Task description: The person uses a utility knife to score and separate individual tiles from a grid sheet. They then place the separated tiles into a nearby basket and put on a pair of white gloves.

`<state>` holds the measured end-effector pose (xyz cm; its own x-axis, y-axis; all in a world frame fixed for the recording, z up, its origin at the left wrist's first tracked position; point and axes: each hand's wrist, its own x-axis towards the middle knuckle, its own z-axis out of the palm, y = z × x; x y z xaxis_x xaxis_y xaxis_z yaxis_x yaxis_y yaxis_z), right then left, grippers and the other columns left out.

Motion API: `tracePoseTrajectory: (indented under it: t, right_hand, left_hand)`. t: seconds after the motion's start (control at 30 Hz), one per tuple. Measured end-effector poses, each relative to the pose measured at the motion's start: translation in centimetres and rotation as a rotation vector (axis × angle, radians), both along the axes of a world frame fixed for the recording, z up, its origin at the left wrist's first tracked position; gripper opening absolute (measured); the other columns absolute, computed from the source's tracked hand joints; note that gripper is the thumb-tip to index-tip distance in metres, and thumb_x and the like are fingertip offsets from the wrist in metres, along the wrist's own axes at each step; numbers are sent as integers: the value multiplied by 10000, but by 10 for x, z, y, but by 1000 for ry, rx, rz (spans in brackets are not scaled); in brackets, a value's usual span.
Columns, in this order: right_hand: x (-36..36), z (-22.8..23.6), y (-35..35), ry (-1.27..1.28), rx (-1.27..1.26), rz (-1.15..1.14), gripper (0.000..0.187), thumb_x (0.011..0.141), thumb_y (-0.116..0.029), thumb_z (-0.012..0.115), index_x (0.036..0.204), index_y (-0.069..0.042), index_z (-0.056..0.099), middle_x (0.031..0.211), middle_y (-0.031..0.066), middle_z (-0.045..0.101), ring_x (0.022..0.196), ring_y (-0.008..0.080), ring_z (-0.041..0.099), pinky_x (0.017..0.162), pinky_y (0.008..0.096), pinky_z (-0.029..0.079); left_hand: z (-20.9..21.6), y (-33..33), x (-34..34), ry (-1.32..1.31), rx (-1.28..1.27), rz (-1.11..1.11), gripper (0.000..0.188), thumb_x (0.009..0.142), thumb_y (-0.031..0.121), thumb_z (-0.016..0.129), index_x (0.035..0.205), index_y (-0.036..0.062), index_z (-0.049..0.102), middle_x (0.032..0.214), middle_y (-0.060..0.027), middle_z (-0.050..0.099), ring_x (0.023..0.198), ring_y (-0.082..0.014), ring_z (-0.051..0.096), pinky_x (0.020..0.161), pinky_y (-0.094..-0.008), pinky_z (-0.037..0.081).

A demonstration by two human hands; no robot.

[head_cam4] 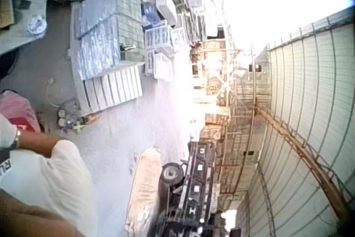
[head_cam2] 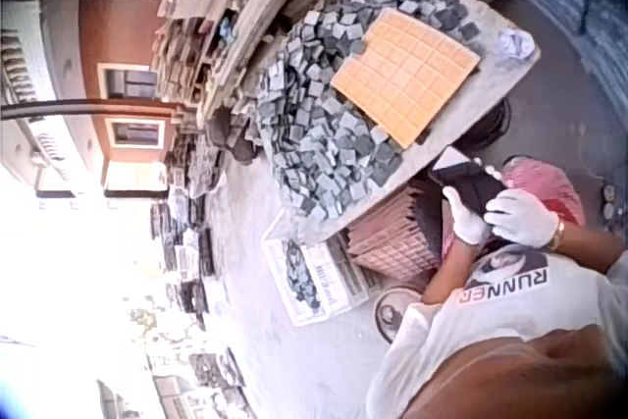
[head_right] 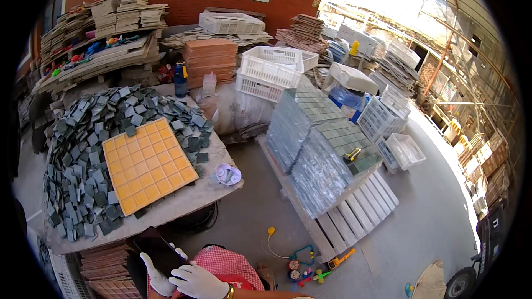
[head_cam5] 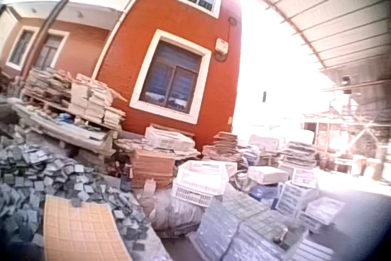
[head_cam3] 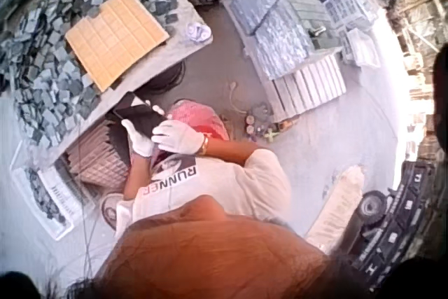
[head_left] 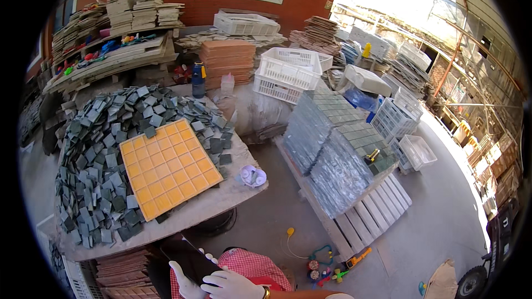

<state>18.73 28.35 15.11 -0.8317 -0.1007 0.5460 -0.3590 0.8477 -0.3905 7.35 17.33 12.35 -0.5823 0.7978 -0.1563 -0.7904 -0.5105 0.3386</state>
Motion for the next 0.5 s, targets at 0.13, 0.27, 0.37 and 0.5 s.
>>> tracePoseTrajectory:
  t: [0.13, 0.27, 0.37, 0.5]
  right_hand:
    - [1, -13, 3, -86, -143, 58, 239, 774, -187, 636, 956, -34, 635, 997, 102, 620, 966, 264, 576, 871, 389, 456]
    - [3, -7, 7, -86, -253, -48, 264, 753, -129, 681, 1000, -43, 644, 1024, 119, 632, 961, 290, 588, 856, 397, 470]
    - [0, 6, 9, -71, -293, -83, 278, 742, -101, 697, 1012, -49, 650, 1025, 126, 640, 950, 310, 598, 853, 416, 478]
    - [-11, 17, 13, -70, -262, -98, 272, 734, -90, 699, 998, -45, 655, 1009, 131, 639, 941, 321, 599, 853, 414, 479]
  left_hand:
    - [-5, -13, -15, -71, 37, -73, 841, 712, 750, 536, 1224, 84, 483, 1099, -135, 550, 1031, -299, 540, 981, -542, 393]
    - [-16, -21, -20, -44, 75, -126, 820, 724, 635, 650, 1252, 45, 433, 1160, -132, 533, 1129, -289, 503, 1047, -524, 347]
    - [-23, -24, -21, -120, 50, -95, 777, 757, 585, 653, 1262, 39, 428, 1168, -136, 527, 1152, -295, 486, 1063, -513, 335]
    - [-29, -28, -16, -92, 127, -117, 923, 705, 703, 603, 1304, 30, 404, 1222, -133, 498, 1170, -291, 479, 1028, -452, 368]
